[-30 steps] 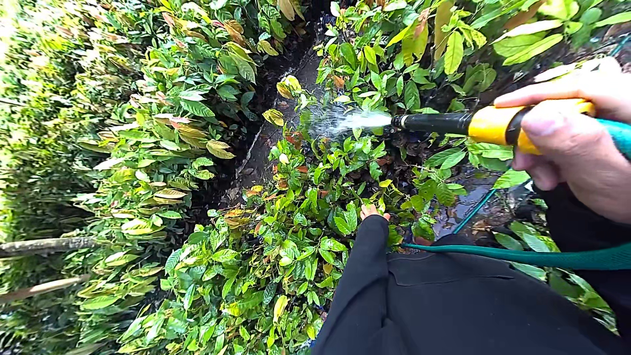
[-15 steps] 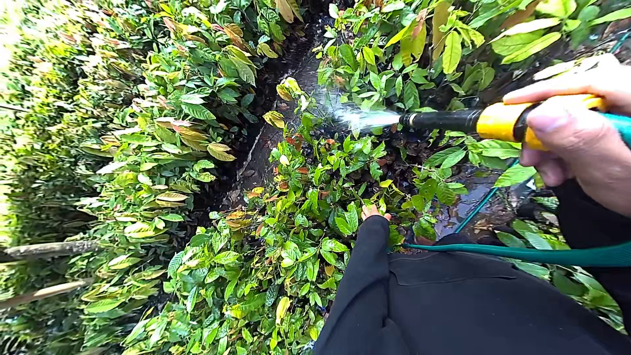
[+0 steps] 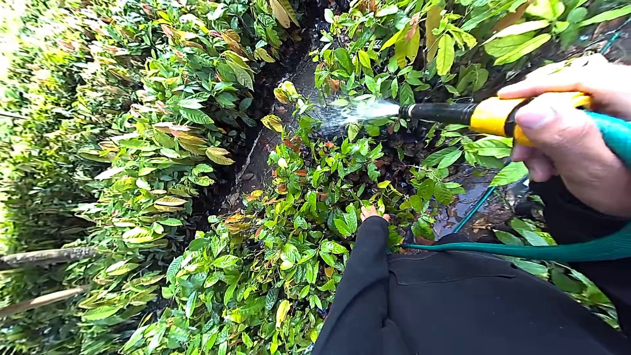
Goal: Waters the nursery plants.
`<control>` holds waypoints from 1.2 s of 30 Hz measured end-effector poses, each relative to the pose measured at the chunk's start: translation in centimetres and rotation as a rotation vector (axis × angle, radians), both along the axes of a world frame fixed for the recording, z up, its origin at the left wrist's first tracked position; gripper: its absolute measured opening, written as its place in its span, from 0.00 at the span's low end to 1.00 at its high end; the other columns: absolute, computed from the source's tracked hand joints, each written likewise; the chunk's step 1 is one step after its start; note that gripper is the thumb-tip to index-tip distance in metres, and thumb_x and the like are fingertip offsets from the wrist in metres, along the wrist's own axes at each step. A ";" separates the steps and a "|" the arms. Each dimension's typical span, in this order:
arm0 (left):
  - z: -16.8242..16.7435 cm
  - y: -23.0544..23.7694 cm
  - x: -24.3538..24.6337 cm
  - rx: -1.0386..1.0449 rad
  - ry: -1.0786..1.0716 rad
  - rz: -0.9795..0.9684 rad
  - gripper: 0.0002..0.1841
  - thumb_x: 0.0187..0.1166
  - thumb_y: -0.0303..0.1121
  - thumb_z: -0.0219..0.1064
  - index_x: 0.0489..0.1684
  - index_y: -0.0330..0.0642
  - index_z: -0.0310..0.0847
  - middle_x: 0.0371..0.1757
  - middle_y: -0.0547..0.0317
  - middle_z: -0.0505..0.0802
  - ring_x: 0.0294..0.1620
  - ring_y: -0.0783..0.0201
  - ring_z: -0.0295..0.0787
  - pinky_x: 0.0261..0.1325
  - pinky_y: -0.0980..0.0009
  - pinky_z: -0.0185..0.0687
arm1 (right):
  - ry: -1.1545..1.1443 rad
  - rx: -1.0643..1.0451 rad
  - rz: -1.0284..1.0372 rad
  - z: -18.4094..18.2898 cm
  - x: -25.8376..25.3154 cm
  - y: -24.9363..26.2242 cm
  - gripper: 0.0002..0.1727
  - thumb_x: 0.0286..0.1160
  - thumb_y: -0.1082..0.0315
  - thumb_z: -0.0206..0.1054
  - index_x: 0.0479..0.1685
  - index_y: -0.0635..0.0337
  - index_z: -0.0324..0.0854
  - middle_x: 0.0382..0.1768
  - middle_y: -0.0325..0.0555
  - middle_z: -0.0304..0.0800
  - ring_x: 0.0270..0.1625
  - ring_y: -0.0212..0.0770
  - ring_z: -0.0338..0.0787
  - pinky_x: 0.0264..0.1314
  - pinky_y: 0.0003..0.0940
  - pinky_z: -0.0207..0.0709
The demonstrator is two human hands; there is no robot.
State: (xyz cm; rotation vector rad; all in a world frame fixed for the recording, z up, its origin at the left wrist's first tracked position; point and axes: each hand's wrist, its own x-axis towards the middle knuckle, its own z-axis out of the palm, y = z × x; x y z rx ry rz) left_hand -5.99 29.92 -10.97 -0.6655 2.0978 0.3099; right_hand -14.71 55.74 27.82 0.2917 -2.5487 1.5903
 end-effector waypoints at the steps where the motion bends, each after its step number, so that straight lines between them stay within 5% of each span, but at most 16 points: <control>1: 0.0 0.0 0.0 0.001 -0.003 -0.001 0.43 0.74 0.58 0.72 0.91 0.55 0.64 0.97 0.43 0.52 0.93 0.39 0.57 0.89 0.46 0.63 | 0.002 0.000 0.004 0.0 -0.1 0.1 0.25 0.84 0.44 0.60 0.65 0.52 0.85 0.31 0.36 0.87 0.17 0.28 0.78 0.14 0.28 0.73; 36: -0.2 -0.1 0.5 0.007 0.008 0.027 0.41 0.75 0.57 0.72 0.90 0.56 0.66 0.97 0.43 0.53 0.92 0.39 0.59 0.87 0.45 0.65 | -0.052 -0.004 0.022 -1.6 0.9 0.1 0.23 0.81 0.44 0.63 0.62 0.49 0.88 0.27 0.36 0.88 0.16 0.31 0.80 0.13 0.32 0.76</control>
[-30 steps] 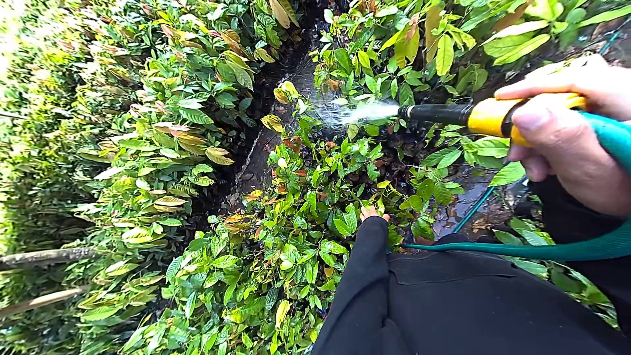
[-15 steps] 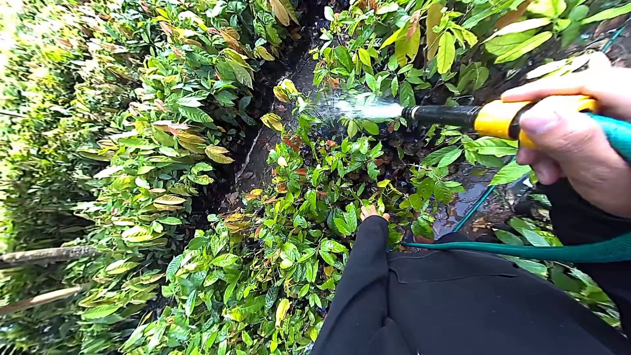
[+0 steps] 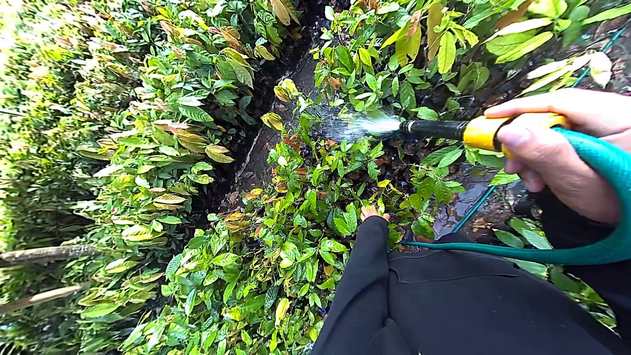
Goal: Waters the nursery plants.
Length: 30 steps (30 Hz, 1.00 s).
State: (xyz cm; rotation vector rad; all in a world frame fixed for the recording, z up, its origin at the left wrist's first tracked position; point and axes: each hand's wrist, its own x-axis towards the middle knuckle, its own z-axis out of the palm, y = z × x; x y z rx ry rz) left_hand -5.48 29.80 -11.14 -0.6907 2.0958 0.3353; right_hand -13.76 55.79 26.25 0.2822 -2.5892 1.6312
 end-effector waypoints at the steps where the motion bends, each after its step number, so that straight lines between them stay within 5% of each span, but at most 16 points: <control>1: 0.2 0.0 0.0 0.005 0.002 0.002 0.41 0.75 0.56 0.72 0.90 0.55 0.66 0.97 0.43 0.53 0.92 0.39 0.59 0.87 0.45 0.64 | 0.007 -0.002 0.006 0.1 0.0 0.0 0.23 0.81 0.44 0.64 0.62 0.49 0.88 0.28 0.35 0.89 0.16 0.30 0.81 0.14 0.31 0.76; 30: -0.2 -0.1 0.0 0.016 0.013 0.025 0.41 0.74 0.56 0.72 0.90 0.56 0.67 0.97 0.43 0.54 0.92 0.40 0.60 0.87 0.45 0.65 | -0.046 0.003 -0.046 0.6 -0.2 0.8 0.25 0.85 0.44 0.60 0.69 0.50 0.83 0.28 0.34 0.87 0.15 0.26 0.78 0.13 0.24 0.73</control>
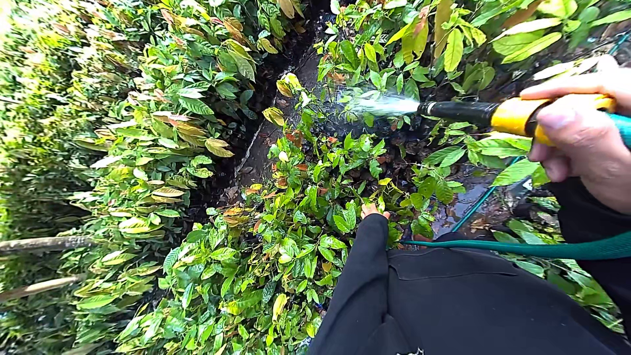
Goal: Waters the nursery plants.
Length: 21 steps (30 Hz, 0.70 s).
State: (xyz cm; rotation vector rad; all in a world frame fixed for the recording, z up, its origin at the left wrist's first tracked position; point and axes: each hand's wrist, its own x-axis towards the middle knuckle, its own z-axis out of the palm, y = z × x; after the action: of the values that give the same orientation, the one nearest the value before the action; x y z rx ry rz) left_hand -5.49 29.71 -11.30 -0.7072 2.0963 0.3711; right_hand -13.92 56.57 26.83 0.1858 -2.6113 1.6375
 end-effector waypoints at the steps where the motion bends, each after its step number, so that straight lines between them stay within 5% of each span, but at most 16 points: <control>1: 0.1 0.0 0.0 0.005 0.008 0.005 0.40 0.74 0.56 0.73 0.89 0.56 0.67 0.96 0.43 0.54 0.91 0.39 0.60 0.87 0.44 0.65 | -0.003 -0.008 0.000 -0.1 0.0 0.0 0.25 0.85 0.44 0.60 0.68 0.50 0.83 0.27 0.34 0.86 0.15 0.26 0.78 0.12 0.23 0.73; 21: -0.1 -0.1 -0.3 0.008 -0.007 0.003 0.40 0.75 0.57 0.71 0.90 0.58 0.67 0.97 0.44 0.54 0.91 0.40 0.60 0.87 0.46 0.66 | -0.064 -0.072 -0.020 -1.4 -0.1 1.5 0.27 0.84 0.44 0.61 0.71 0.51 0.81 0.26 0.36 0.87 0.15 0.28 0.79 0.11 0.24 0.73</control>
State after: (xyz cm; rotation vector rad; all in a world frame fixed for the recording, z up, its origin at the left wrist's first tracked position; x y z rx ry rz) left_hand -5.75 29.65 -11.38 -0.7064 2.0867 0.3778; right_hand -13.98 58.08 25.44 0.1053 -2.5859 1.7560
